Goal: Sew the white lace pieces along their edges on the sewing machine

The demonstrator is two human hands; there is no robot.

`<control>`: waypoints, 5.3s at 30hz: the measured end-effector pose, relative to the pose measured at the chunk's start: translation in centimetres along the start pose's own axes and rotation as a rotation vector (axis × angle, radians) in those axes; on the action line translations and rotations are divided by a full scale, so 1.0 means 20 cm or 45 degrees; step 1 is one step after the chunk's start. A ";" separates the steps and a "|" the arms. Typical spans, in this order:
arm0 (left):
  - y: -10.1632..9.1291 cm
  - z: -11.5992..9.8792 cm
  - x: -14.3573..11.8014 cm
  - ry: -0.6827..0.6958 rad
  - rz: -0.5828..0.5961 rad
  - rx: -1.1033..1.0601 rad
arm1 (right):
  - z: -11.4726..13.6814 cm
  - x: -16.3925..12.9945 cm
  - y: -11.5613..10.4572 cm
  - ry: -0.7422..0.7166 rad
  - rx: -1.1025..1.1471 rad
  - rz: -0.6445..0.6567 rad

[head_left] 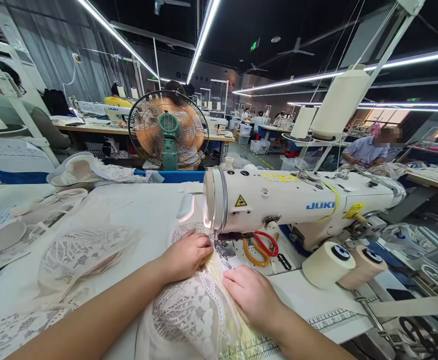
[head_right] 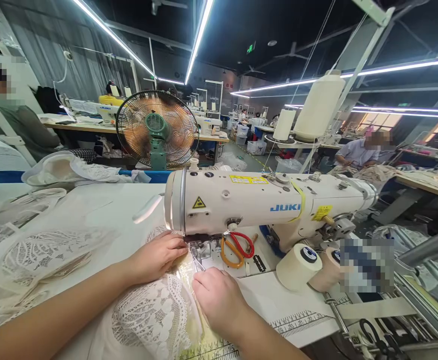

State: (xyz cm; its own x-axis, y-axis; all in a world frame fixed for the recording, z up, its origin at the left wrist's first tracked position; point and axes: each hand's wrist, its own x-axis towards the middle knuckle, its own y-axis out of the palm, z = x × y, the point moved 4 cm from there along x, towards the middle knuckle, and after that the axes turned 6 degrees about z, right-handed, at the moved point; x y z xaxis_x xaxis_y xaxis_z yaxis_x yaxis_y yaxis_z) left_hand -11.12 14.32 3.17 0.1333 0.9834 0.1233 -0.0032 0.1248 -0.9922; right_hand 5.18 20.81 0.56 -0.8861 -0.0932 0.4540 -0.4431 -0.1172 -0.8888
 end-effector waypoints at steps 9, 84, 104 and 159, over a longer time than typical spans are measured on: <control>0.02 0.06 0.01 -0.018 -0.061 0.014 | 0.00 0.00 0.00 0.031 0.027 0.039; 0.08 0.09 0.00 -0.061 0.042 -0.100 | 0.01 -0.01 -0.01 0.013 0.113 0.121; 0.09 0.12 0.00 -0.122 0.023 -0.125 | 0.02 0.00 -0.01 0.014 0.081 0.104; 0.01 -0.13 -0.01 -0.614 0.484 -0.004 | 0.04 0.13 0.03 0.652 -0.244 0.352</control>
State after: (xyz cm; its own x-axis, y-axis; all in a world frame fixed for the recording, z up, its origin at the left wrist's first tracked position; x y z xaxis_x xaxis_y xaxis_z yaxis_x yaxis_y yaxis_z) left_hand -8.60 13.78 2.91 -0.3401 0.9080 -0.2447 0.0402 -0.2459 -0.9684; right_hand 2.69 19.79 1.19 -0.9034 0.3981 0.1594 -0.1619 0.0276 -0.9864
